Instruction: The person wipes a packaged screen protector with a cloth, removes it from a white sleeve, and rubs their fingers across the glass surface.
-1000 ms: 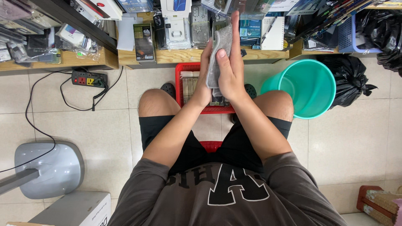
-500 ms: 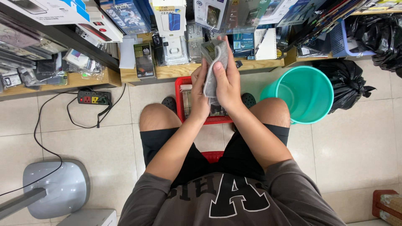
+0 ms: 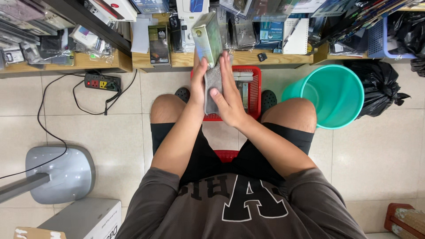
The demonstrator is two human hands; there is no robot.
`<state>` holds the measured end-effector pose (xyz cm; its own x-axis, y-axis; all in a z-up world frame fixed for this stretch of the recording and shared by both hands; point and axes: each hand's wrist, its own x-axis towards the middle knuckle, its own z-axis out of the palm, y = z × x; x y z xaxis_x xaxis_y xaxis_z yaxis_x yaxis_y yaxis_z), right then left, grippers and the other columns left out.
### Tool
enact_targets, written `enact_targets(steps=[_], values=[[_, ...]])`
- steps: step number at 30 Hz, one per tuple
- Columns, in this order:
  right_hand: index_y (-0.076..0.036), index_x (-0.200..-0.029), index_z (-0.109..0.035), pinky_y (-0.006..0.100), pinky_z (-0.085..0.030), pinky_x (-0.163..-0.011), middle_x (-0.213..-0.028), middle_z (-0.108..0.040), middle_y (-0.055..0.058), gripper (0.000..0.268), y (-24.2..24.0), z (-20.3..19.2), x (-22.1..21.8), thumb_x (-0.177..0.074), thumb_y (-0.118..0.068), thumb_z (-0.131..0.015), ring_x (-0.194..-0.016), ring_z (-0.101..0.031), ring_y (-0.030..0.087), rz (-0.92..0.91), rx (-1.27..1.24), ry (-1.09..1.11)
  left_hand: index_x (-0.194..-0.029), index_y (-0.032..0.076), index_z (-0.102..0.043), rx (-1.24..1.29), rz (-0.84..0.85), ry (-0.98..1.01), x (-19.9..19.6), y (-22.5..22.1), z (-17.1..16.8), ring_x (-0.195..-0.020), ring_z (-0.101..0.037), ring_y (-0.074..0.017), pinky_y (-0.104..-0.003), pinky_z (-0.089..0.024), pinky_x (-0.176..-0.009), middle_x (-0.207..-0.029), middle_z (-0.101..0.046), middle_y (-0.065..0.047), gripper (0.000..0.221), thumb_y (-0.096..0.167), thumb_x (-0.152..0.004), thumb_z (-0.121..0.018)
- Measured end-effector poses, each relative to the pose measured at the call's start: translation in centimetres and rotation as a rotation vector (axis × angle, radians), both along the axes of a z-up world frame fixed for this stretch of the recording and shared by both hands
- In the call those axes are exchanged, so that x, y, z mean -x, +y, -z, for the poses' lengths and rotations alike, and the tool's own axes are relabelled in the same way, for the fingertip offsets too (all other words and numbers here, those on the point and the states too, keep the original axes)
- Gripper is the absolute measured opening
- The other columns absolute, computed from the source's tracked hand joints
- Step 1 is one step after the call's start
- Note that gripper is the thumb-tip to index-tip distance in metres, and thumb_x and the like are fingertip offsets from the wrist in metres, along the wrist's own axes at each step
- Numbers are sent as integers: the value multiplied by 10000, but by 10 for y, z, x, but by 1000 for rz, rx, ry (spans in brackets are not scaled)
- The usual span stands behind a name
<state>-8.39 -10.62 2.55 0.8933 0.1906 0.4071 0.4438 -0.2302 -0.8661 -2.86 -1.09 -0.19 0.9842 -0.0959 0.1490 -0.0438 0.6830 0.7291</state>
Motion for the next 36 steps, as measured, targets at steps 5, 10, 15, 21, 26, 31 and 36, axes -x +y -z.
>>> enact_targets(steps=[5,10,15,21,26,31,36], values=[[-184,-1707,-93,546,-72,-1463,-1789,-4,92,692,-11,-39,-19,-1172,-579,-285,-1710,6,307,116,104,-93,-1576,51,-376,244,202,57,21,-8,14,-1480,-443,-250,-391,-330,-1273,-1583,-464,-151,596,402,-1111,-502],[-193,-1714,-146,511,-67,-1498,-1797,-8,79,633,-34,-47,-46,-1197,-526,-299,-1731,-13,273,158,100,-153,-1364,47,-620,201,307,159,31,-19,11,-1238,-649,-238,-359,-530,-1046,-1303,-689,-130,603,551,-1036,-578],[-158,-1629,-362,476,-295,-1405,-1720,-285,82,499,-32,-36,-36,-1195,-403,-399,-1651,-291,267,434,49,-162,-1555,96,-407,241,285,74,22,-12,-1,-1392,-540,-258,-406,-447,-1178,-1515,-549,-130,641,445,-1065,-628],[-179,-1708,-48,535,-211,-1427,-1782,51,142,871,-11,-24,-3,-1095,-670,-425,-1708,-29,347,245,183,-39,-1579,113,-369,52,97,65,8,4,-14,-1426,-510,-264,-421,-417,-1215,-1539,-513,-132,659,486,-1070,-562],[-162,-1689,-144,486,-248,-1415,-1770,-110,104,660,-27,-34,-22,-1174,-505,-375,-1686,-151,306,271,53,17,-1432,45,-519,-14,70,31,14,0,-14,-1320,-573,-257,-406,-452,-1146,-1406,-605,-142,582,497,-1066,-562],[-128,-1662,-260,389,-357,-1339,-1700,-385,70,553,-51,-49,-44,-1191,-299,-496,-1586,-393,211,-2,-494,136,-1428,-1,-553,64,195,90,9,6,-16,-1317,-595,-317,-467,-488,-1133,-1405,-620,-185,583,469,-1088,-486],[-184,-1665,-138,425,-540,-1220,-1665,-415,200,571,-40,-28,-32,-1194,-273,-451,-1441,-575,321,-68,-368,169,-1405,98,-531,146,100,-120,-4,10,-35,-1242,-588,-292,-456,-465,-1067,-1347,-615,-137,439,421,-1124,-434]])
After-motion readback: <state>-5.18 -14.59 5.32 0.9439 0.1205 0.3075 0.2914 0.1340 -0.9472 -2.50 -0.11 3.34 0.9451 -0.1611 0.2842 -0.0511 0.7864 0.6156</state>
